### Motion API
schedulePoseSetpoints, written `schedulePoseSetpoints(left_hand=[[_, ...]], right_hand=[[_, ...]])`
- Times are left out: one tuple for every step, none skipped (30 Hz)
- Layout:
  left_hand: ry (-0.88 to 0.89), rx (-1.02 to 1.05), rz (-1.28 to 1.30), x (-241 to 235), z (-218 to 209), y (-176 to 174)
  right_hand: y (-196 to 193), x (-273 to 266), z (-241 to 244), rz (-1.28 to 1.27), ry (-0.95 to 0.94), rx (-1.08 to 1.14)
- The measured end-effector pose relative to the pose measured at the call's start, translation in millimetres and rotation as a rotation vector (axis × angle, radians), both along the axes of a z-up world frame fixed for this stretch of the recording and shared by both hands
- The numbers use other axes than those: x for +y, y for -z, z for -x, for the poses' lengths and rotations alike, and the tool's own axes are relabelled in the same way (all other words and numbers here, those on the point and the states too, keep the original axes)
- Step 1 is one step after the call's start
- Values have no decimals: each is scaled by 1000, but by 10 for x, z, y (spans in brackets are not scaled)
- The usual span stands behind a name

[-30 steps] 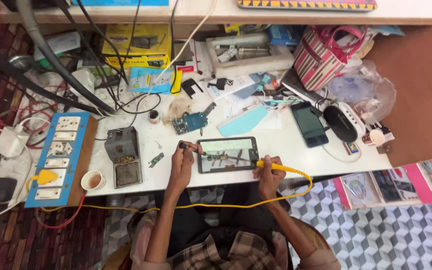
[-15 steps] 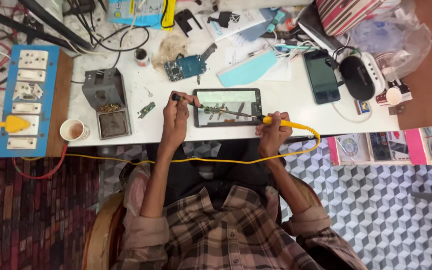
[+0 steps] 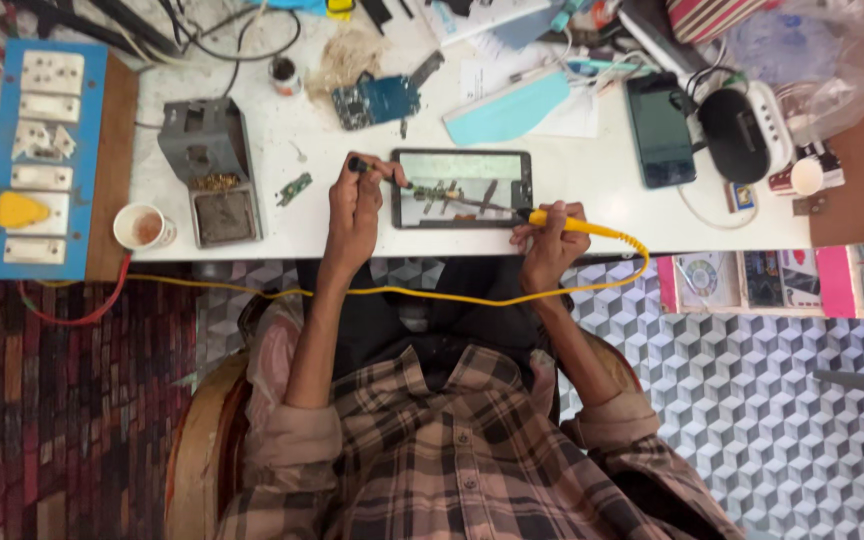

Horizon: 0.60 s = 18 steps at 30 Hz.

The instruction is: The person uses a soldering iron and tweezers to work on a small circuit board placed on a tablet screen. They repeatedly apply heat and solder to specific points on the board while holding it steady.

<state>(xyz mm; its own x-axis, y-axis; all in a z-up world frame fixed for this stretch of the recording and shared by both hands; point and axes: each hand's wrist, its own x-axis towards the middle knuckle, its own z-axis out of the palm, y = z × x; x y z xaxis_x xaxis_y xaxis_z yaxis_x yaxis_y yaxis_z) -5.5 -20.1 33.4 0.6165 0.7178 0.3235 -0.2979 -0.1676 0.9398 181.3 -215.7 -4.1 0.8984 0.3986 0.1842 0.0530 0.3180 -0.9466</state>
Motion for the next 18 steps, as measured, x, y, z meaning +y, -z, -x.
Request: schedulePoseSetpoints(left_hand=[[3,4,23,-9,14,13],[5,8,46,-25,29,21],[9,3,58,8,3,7],[2,5,37,48,-22,-10],[-3,12,26,31,-15,-5],[-9,19,16,2,-4,4],[-2,17,33,-14,10,6],[5,15,51,-32,25,3],[11,9,63,-22,16,-13],[9,14,55,-2,7,-28],[5,20,53,-3,8,-28],[2,27,50,-4,5,-23],[3,28,54,-7,12,-18],[5,29,57,-8,16,-12],[7,28,60,-7,10,-4],[9,25,62,-3,5,4],[11,22,61,16,-2,12],[13,18,60,26,-3,22]], right_hand=[[10,4,0,-5,-1,-11],[17,-16,19,-9,-2,-23],[8,18,-4,-15,-6,-22],[-1,46,-24,-21,-10,-22],[4,8,-8,-16,-13,-16],[11,-16,-5,-14,-23,-11],[18,-16,-5,-16,-34,-6],[22,-19,1,-18,-44,-2],[15,4,-15,-29,-50,3],[9,29,-28,-41,-56,8],[11,23,-30,-47,-62,14],[15,14,-32,-41,-62,4],[19,6,-22,-34,-62,-3],[23,-3,-13,-28,-62,-11],[23,-8,-15,-24,-63,-17],[21,-16,-19,-20,-63,-24],[21,0,-25,-20,-64,-31],[20,10,-28,-10,-62,-41]])
